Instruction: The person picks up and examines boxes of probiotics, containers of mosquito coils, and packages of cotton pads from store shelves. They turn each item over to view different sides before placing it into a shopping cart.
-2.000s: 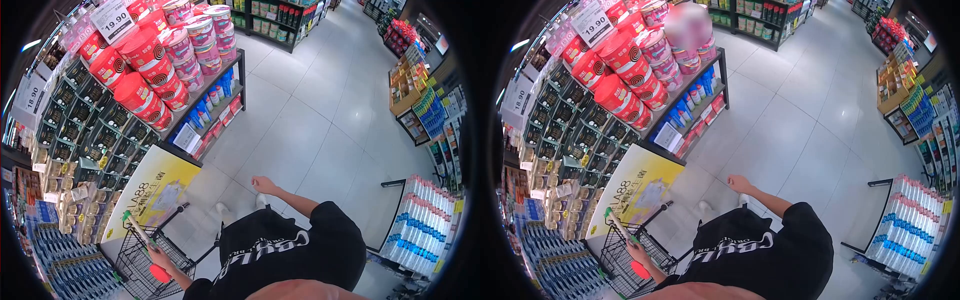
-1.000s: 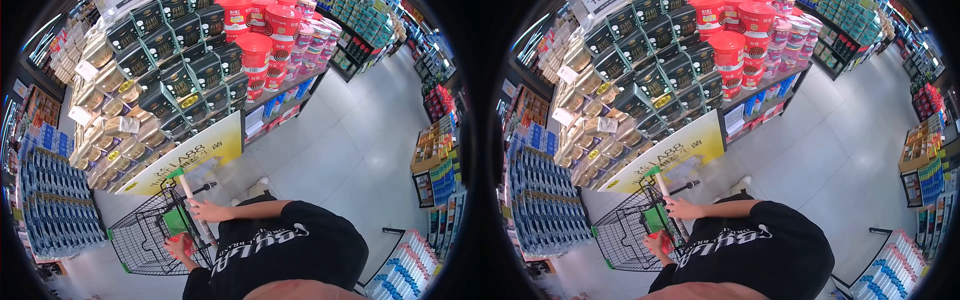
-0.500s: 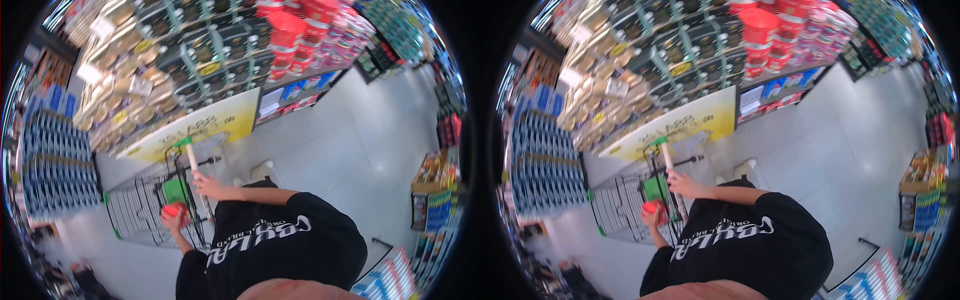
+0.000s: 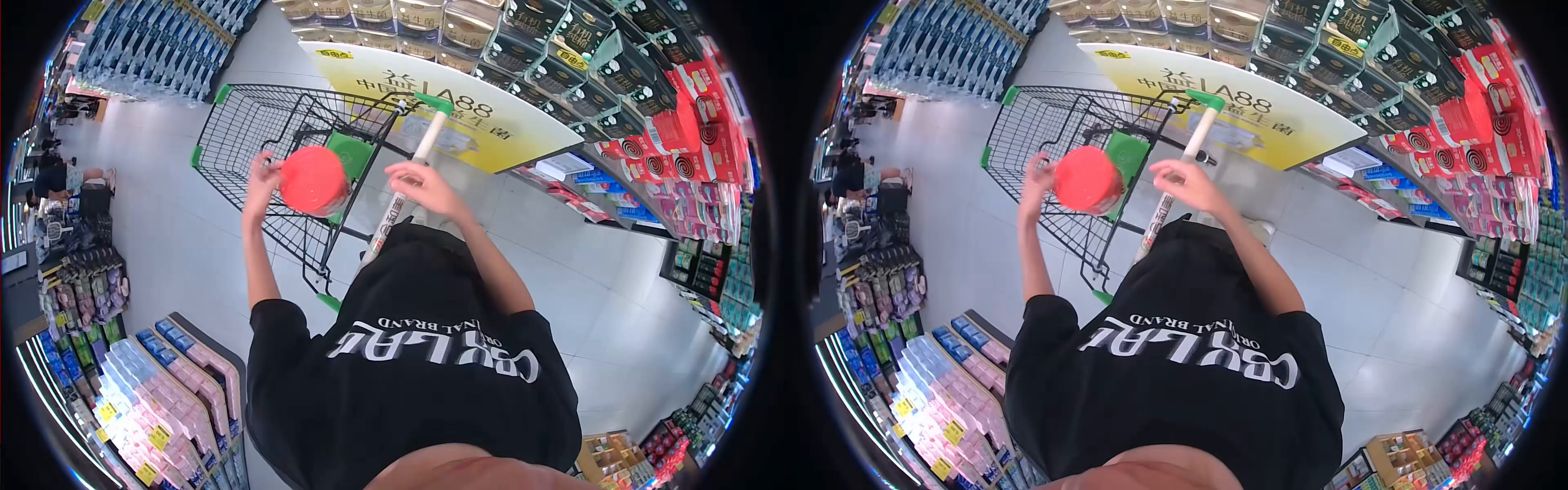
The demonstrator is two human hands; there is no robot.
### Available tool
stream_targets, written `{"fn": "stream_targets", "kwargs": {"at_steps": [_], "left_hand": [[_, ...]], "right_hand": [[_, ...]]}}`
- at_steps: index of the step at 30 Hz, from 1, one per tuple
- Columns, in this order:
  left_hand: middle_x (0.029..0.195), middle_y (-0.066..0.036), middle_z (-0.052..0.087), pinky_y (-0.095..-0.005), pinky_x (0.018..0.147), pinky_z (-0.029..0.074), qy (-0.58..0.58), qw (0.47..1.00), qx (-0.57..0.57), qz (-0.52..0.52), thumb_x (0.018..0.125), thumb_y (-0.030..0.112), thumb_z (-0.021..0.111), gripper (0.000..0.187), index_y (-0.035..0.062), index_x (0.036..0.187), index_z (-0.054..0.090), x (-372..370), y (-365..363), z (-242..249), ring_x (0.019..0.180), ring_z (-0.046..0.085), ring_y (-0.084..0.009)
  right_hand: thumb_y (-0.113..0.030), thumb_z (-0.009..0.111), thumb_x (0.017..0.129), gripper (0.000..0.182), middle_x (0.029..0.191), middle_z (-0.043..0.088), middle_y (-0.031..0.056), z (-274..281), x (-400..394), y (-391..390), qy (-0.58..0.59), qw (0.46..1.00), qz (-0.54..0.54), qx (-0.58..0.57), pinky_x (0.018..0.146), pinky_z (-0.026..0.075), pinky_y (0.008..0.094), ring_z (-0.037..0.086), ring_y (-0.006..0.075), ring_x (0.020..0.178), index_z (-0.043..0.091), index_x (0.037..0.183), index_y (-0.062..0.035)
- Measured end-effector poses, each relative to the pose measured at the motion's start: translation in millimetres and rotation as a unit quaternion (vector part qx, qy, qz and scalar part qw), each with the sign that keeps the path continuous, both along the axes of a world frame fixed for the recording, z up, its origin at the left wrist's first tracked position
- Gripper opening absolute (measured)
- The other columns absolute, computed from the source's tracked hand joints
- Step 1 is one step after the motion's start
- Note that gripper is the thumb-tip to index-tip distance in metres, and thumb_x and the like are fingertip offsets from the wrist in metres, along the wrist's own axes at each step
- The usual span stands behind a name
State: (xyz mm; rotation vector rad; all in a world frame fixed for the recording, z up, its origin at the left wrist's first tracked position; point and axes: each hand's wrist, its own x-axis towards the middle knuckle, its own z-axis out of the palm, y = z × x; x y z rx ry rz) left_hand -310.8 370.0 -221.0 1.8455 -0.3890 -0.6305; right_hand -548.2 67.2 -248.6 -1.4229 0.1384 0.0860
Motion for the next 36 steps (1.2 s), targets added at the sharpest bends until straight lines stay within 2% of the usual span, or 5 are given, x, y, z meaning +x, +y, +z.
{"fn": "stream_targets", "kwargs": {"at_steps": [3,7,16,28,36], "left_hand": [[0.130,-0.018,0.051,-0.0319,0.073,0.048,-0.108,0.990,0.088,0.037,0.086,0.026,0.062,0.067,0.0071,0.141,0.030,5,-16,46,0.102,0.058,-0.0234],[0.153,-0.015,0.025,-0.0650,0.092,0.040,0.173,0.978,0.112,0.009,0.085,0.070,0.045,0.087,0.0189,0.150,0.019,-15,-31,-81,0.132,0.037,-0.0375],[0.141,-0.034,0.023,-0.0544,0.105,0.028,-0.119,0.970,0.208,0.027,0.073,0.056,0.073,0.096,0.0097,0.144,0.027,-52,-117,-163,0.127,0.029,-0.0484],[0.135,-0.037,0.034,-0.0572,0.093,0.044,-0.243,0.872,0.424,-0.003,0.047,0.054,0.087,0.130,0.0174,0.149,0.016,0,-155,-140,0.126,0.039,-0.0464],[0.118,-0.015,0.059,-0.0421,0.074,0.054,0.077,0.992,0.060,0.079,0.070,0.040,0.082,0.098,0.0063,0.142,0.026,9,-88,-110,0.100,0.062,-0.0236]], "right_hand": [[-0.027,0.061,0.094,0.039,0.109,0.060,0.0038,21,16,3,0.030,0.998,-0.042,0.036,0.077,0.049,0.0251,0.057,0.0125,0.099,0.054,0.128,-0.0101],[-0.028,0.063,0.090,0.047,0.115,0.059,0.0113,-14,36,22,-0.035,0.954,-0.027,-0.297,0.080,0.051,0.0338,0.059,0.0207,0.101,0.050,0.131,-0.0080],[-0.036,0.066,0.081,0.032,0.086,0.067,0.0065,-35,32,59,-0.100,0.783,0.036,-0.612,0.079,0.040,0.0343,0.063,0.0226,0.085,0.065,0.104,-0.0140],[-0.026,0.063,0.080,0.015,0.071,0.062,0.0036,-39,16,60,-0.165,0.779,-0.030,-0.604,0.078,0.037,0.0349,0.057,0.0195,0.078,0.064,0.078,-0.0114],[-0.018,0.064,0.081,0.009,0.076,0.064,0.0029,-35,12,47,-0.179,0.885,-0.074,-0.424,0.078,0.041,0.0335,0.060,0.0182,0.083,0.068,0.087,-0.0126]]}}
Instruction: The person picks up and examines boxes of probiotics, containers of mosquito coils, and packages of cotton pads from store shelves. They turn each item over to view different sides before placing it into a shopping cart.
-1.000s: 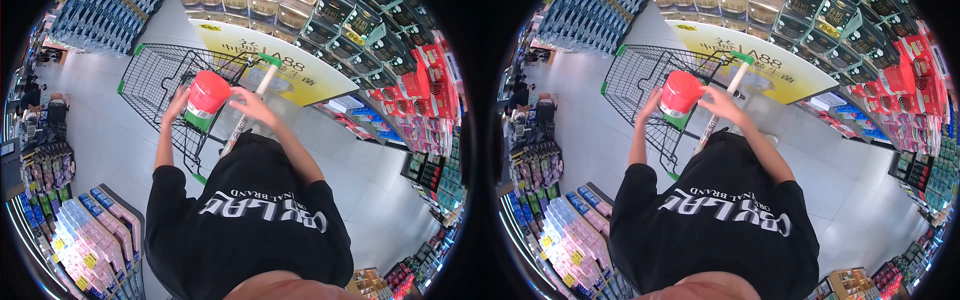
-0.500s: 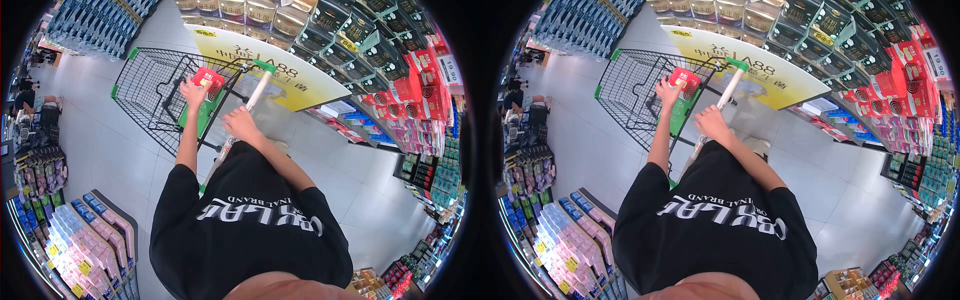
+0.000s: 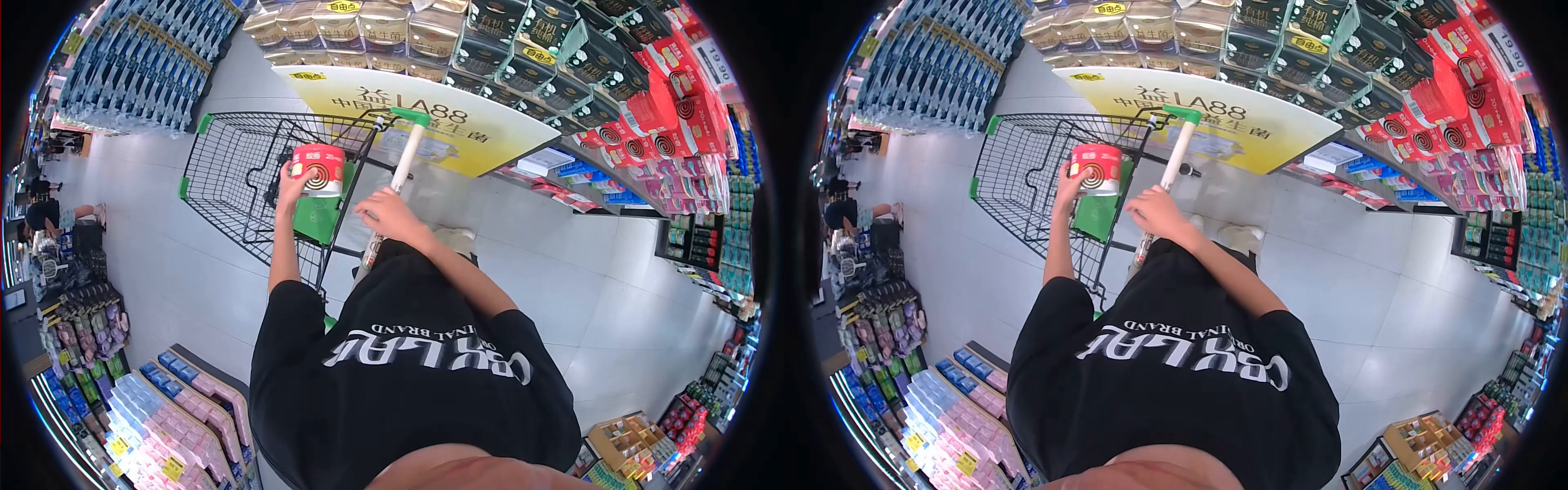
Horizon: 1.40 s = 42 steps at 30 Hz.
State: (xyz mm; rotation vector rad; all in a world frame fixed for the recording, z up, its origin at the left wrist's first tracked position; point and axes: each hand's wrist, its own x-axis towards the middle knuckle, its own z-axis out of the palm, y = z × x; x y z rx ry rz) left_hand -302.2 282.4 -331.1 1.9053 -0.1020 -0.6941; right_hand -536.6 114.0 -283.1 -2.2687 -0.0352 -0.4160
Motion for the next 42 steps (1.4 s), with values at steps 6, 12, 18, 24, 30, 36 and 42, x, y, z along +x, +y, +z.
{"fn": "stream_targets", "kwargs": {"at_steps": [6,12,18,24,30,36,42], "left_hand": [[0.128,-0.012,0.056,-0.0453,0.090,0.051,0.170,0.933,-0.316,0.008,0.085,0.059,0.057,0.077,0.0100,0.141,0.035,-19,39,56,0.116,0.055,-0.0280],[0.134,-0.012,0.053,-0.0462,0.098,0.048,0.331,0.781,-0.526,0.068,0.083,0.069,0.051,0.083,0.0095,0.140,0.040,-72,2,56,0.117,0.056,-0.0302],[0.141,-0.011,0.043,-0.0388,0.106,0.040,0.098,0.898,-0.410,-0.128,0.077,0.051,0.071,0.097,0.0040,0.147,0.025,-135,-88,126,0.128,0.046,-0.0251],[0.146,-0.020,0.036,-0.0368,0.105,0.036,-0.188,0.865,-0.289,-0.365,0.082,0.023,0.072,0.087,0.0034,0.150,0.020,-175,-153,174,0.132,0.039,-0.0275],[0.141,-0.023,0.038,-0.0475,0.104,0.032,-0.244,0.895,-0.159,-0.339,0.085,0.021,0.067,0.081,0.0020,0.148,0.021,-177,-147,156,0.128,0.038,-0.0346],[0.136,-0.026,0.038,-0.0521,0.103,0.030,-0.371,0.871,0.055,-0.318,0.080,0.024,0.072,0.085,-0.0007,0.146,0.024,-168,-91,85,0.127,0.035,-0.0418],[0.127,-0.029,0.045,-0.0466,0.098,0.039,-0.274,0.916,0.004,-0.292,0.081,0.017,0.070,0.078,-0.0027,0.143,0.027,-183,-73,44,0.116,0.046,-0.0436]], "right_hand": [[-0.023,0.062,0.091,0.033,0.102,0.064,0.0057,33,14,-20,0.125,0.885,-0.002,0.449,0.078,0.051,0.0307,0.061,0.0161,0.102,0.058,0.122,-0.0104],[-0.032,0.052,0.097,0.065,0.134,0.048,0.0106,96,4,-50,0.170,0.789,0.054,0.588,0.085,0.051,0.0336,0.054,0.0197,0.112,0.022,0.150,-0.0092],[-0.024,0.071,0.080,0.091,0.141,0.040,0.0121,116,-66,-101,0.113,0.882,-0.033,0.456,0.097,0.045,0.0363,0.047,0.0225,0.122,0.016,0.149,-0.0036],[-0.036,0.078,0.075,0.082,0.131,0.054,0.0097,104,-127,-127,-0.058,0.753,-0.173,0.633,0.105,0.040,0.0381,0.051,0.0222,0.123,0.038,0.138,-0.0023],[-0.044,0.066,0.086,0.062,0.124,0.058,0.0097,179,-188,-224,-0.233,0.747,-0.337,0.523,0.095,0.050,0.0367,0.061,0.0214,0.109,0.046,0.128,-0.0027],[-0.030,0.086,0.069,0.073,0.108,0.061,0.0112,279,-210,-377,-0.298,0.793,-0.531,0.028,0.084,0.049,0.0329,0.060,0.0183,0.096,0.044,0.122,-0.0007],[-0.044,0.080,0.073,0.083,0.111,0.061,0.0220,237,-241,-512,-0.110,0.801,-0.584,-0.070,0.090,0.047,0.0394,0.061,0.0295,0.100,0.040,0.122,0.0099]]}}
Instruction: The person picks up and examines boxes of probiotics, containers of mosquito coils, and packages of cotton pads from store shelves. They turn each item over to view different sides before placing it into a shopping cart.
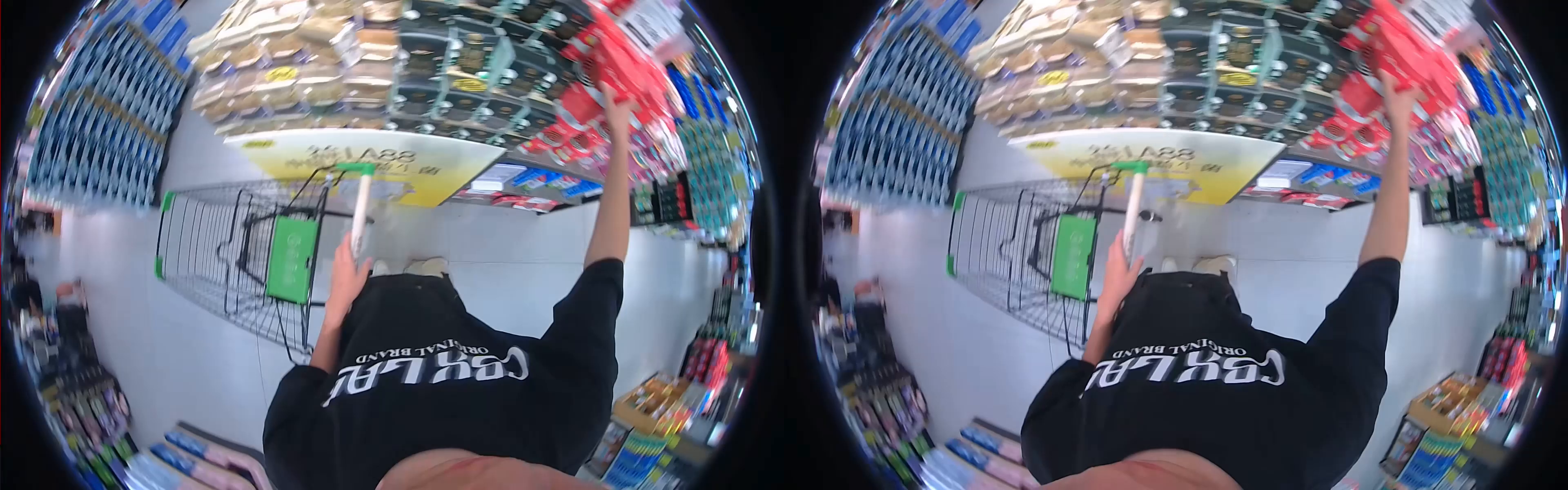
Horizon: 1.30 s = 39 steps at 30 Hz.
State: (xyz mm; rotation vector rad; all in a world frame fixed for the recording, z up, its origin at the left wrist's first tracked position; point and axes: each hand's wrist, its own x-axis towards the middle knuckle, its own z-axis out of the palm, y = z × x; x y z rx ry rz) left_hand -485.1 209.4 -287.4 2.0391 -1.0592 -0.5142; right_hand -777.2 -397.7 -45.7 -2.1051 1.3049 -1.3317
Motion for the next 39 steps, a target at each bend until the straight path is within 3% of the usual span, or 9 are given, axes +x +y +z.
{"fn": "stream_targets", "kwargs": {"at_steps": [5,10,13,19,23,29,34,36,39], "left_hand": [[0.122,-0.026,0.051,-0.0449,0.095,0.042,0.039,0.998,-0.012,0.041,0.084,0.013,0.064,0.068,-0.0024,0.141,0.030,-2,-1,2,0.111,0.051,-0.0423],[0.120,-0.026,0.054,-0.0459,0.092,0.044,0.031,0.999,-0.003,0.032,0.085,0.015,0.064,0.063,-0.0007,0.139,0.035,1,-4,-2,0.110,0.053,-0.0426],[0.115,-0.026,0.057,-0.0468,0.089,0.046,0.045,0.998,0.015,0.036,0.085,0.017,0.064,0.060,0.0019,0.137,0.037,2,-4,10,0.106,0.056,-0.0426],[0.105,-0.023,0.062,-0.0487,0.082,0.047,0.042,0.996,0.040,0.069,0.084,0.024,0.064,0.054,0.0057,0.131,0.043,1,-4,7,0.097,0.060,-0.0418],[0.102,-0.022,0.063,-0.0481,0.080,0.048,0.064,0.994,0.020,0.085,0.084,0.028,0.064,0.049,0.0063,0.125,0.048,0,-1,6,0.096,0.060,-0.0408],[0.108,-0.021,0.060,-0.0457,0.084,0.047,0.051,0.996,0.022,0.066,0.084,0.027,0.064,0.048,0.0052,0.124,0.049,1,3,0,0.102,0.058,-0.0388],[0.130,-0.022,0.045,-0.0440,0.100,0.040,-0.005,0.977,-0.129,0.171,0.080,0.022,0.070,0.066,0.0040,0.136,0.039,0,4,14,0.120,0.045,-0.0390],[0.137,-0.023,0.038,-0.0457,0.104,0.036,0.011,0.951,-0.187,0.246,0.077,0.023,0.075,0.078,0.0038,0.140,0.034,5,5,52,0.126,0.039,-0.0412],[0.143,-0.023,0.029,-0.0456,0.101,0.039,-0.204,0.923,-0.143,0.294,0.072,0.031,0.079,0.090,0.0072,0.144,0.030,17,19,105,0.131,0.030,-0.0426]], "right_hand": [[-0.034,0.070,0.081,0.082,0.132,0.045,0.0326,-58,54,78,0.237,0.946,-0.167,-0.143,0.105,0.033,0.0481,0.044,0.0438,0.124,0.030,0.139,0.0089],[-0.015,0.067,0.083,0.052,0.131,0.051,0.0194,-37,202,238,0.086,0.943,0.321,0.006,0.102,0.040,0.0385,0.050,0.0317,0.121,0.049,0.130,-0.0012],[-0.020,0.062,0.086,0.046,0.134,0.049,0.0166,8,274,290,0.144,0.891,0.418,-0.106,0.100,0.042,0.0402,0.050,0.0351,0.120,0.052,0.130,-0.0113],[-0.037,0.066,0.083,0.056,0.137,0.039,0.0332,11,416,267,0.197,0.916,0.307,-0.164,0.099,0.043,0.0502,0.043,0.0459,0.125,0.051,0.132,-0.0142],[-0.035,0.069,0.082,0.057,0.114,0.051,0.0274,-26,452,237,0.245,0.908,0.318,-0.123,0.083,0.052,0.0473,0.062,0.0430,0.098,0.049,0.133,-0.0212],[-0.027,0.068,0.084,0.049,0.112,0.056,0.0216,10,447,247,0.244,0.912,0.296,-0.148,0.086,0.050,0.0434,0.059,0.0363,0.103,0.053,0.131,-0.0254],[-0.022,0.065,0.089,0.047,0.114,0.057,0.0164,21,398,316,-0.023,0.890,0.450,-0.076,0.087,0.048,0.0327,0.059,0.0244,0.104,0.053,0.134,-0.0117],[-0.018,0.063,0.091,0.046,0.124,0.058,0.0160,-14,378,348,-0.128,0.830,0.524,0.142,0.094,0.045,0.0320,0.056,0.0210,0.112,0.051,0.130,0.0034],[-0.012,0.061,0.090,0.042,0.121,0.059,0.0162,-131,346,401,-0.098,0.823,0.489,0.271,0.100,0.041,0.0357,0.055,0.0252,0.113,0.052,0.127,0.0069]]}}
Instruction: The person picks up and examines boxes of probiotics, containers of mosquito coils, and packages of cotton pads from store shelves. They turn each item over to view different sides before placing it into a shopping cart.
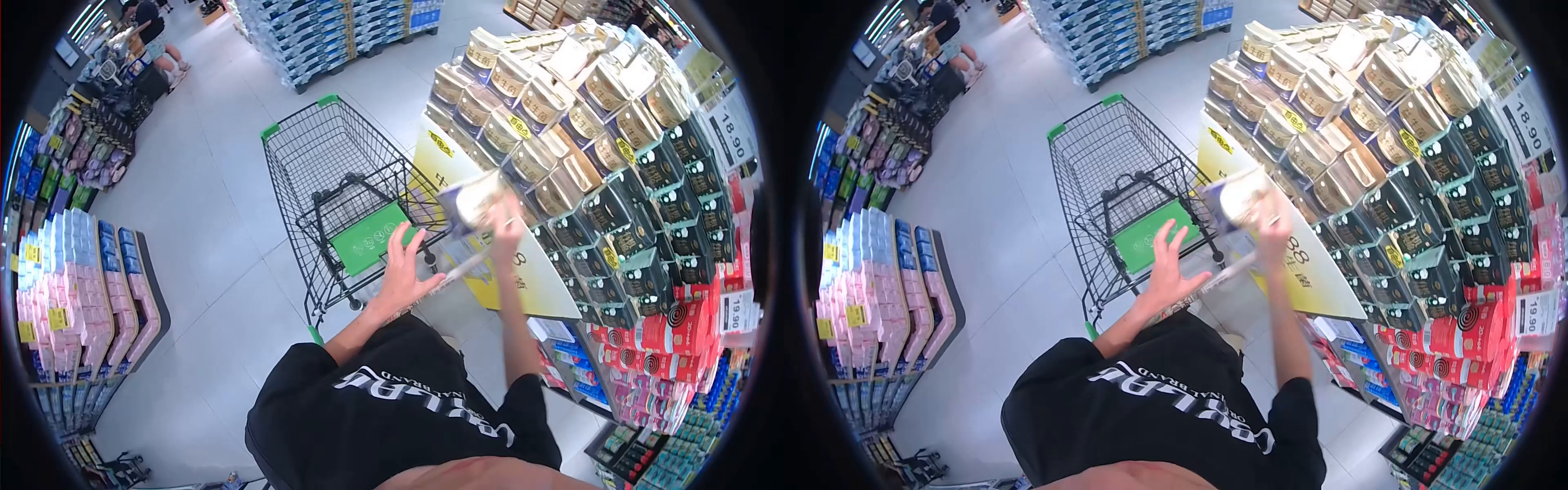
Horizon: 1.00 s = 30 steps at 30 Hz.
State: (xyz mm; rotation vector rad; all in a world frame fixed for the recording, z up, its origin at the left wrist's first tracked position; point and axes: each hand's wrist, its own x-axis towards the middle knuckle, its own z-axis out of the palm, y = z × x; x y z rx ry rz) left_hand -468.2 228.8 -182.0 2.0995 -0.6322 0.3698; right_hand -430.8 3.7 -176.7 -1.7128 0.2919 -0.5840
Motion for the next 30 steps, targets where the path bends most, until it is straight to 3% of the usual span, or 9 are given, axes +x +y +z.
{"fn": "stream_targets", "kwargs": {"at_steps": [3,8,12,15,18,22,25,28,30], "left_hand": [[0.136,-0.023,0.035,-0.0456,0.100,0.039,0.042,0.991,0.124,-0.023,0.066,0.031,0.080,0.092,0.0128,0.144,0.034,13,20,-6,0.126,0.034,-0.0427],[0.128,-0.021,0.040,-0.0429,0.099,0.041,0.237,0.966,0.099,-0.026,0.066,0.028,0.078,0.089,0.0195,0.145,0.037,32,82,-44,0.117,0.043,-0.0377],[0.127,-0.023,0.040,-0.0463,0.099,0.040,0.135,0.977,0.150,0.074,0.068,0.029,0.078,0.090,0.0207,0.146,0.033,74,82,-85,0.118,0.041,-0.0409],[0.130,-0.028,0.037,-0.0508,0.100,0.039,0.137,0.964,0.206,0.095,0.072,0.023,0.073,0.083,0.0190,0.145,0.034,112,68,-156,0.122,0.036,-0.0481],[0.136,-0.035,0.030,-0.0558,0.099,0.040,0.017,0.926,0.369,0.071,0.076,0.017,0.068,0.082,0.0200,0.148,0.028,132,70,-299,0.128,0.027,-0.0550],[0.143,-0.039,0.016,-0.0633,0.103,0.029,0.128,0.912,0.387,0.046,0.082,0.025,0.064,0.086,0.0183,0.152,0.014,139,64,-304,0.133,0.015,-0.0593],[0.148,-0.036,0.009,-0.0669,0.103,0.024,0.262,0.877,0.400,0.041,0.085,0.031,0.064,0.085,0.0166,0.152,0.013,129,53,-241,0.136,0.009,-0.0560],[0.150,-0.032,0.007,-0.0706,0.099,0.023,0.260,0.892,0.361,0.077,0.087,0.036,0.062,0.084,0.0175,0.152,0.012,128,44,-237,0.138,0.006,-0.0519],[0.147,-0.031,0.019,-0.0623,0.106,0.022,0.218,0.934,0.281,0.030,0.088,0.039,0.061,0.078,0.0116,0.150,0.020,101,25,-192,0.138,0.015,-0.0474]], "right_hand": [[-0.014,0.057,0.091,0.043,0.127,0.054,0.0208,-41,-49,100,0.082,0.983,0.102,0.126,0.099,0.041,0.0359,0.052,0.0291,0.118,0.049,0.130,0.0036],[-0.014,0.064,0.086,0.060,0.125,0.053,0.0215,-44,-98,133,0.143,0.956,0.201,-0.159,0.099,0.040,0.0414,0.053,0.0360,0.114,0.040,0.139,-0.0010],[-0.009,0.066,0.083,0.055,0.114,0.058,0.0168,-59,-131,105,0.126,0.953,0.233,-0.147,0.097,0.040,0.0418,0.055,0.0355,0.108,0.046,0.134,-0.0030],[-0.009,0.064,0.085,0.045,0.105,0.062,0.0130,-69,-157,84,0.106,0.964,0.204,-0.134,0.094,0.043,0.0399,0.056,0.0324,0.107,0.051,0.128,-0.0044],[-0.011,0.062,0.086,0.044,0.105,0.062,0.0143,-52,-179,58,0.263,0.946,0.180,-0.056,0.092,0.045,0.0394,0.056,0.0324,0.106,0.052,0.128,-0.0063],[-0.016,0.062,0.084,0.048,0.116,0.057,0.0174,-13,-188,-23,0.207,0.917,0.101,-0.326,0.095,0.044,0.0439,0.054,0.0352,0.109,0.051,0.131,-0.0108],[-0.014,0.063,0.084,0.041,0.120,0.058,0.0159,56,-169,-94,0.126,0.902,-0.082,-0.405,0.097,0.044,0.0427,0.054,0.0349,0.112,0.055,0.124,-0.0083],[-0.008,0.064,0.083,0.045,0.122,0.059,0.0144,132,-144,-163,0.033,0.855,-0.195,-0.480,0.098,0.044,0.0383,0.055,0.0326,0.115,0.054,0.127,-0.0070],[-0.017,0.067,0.083,0.053,0.126,0.056,0.0153,155,-128,-199,0.014,0.841,-0.244,-0.483,0.098,0.044,0.0378,0.054,0.0325,0.116,0.049,0.132,-0.0080]]}}
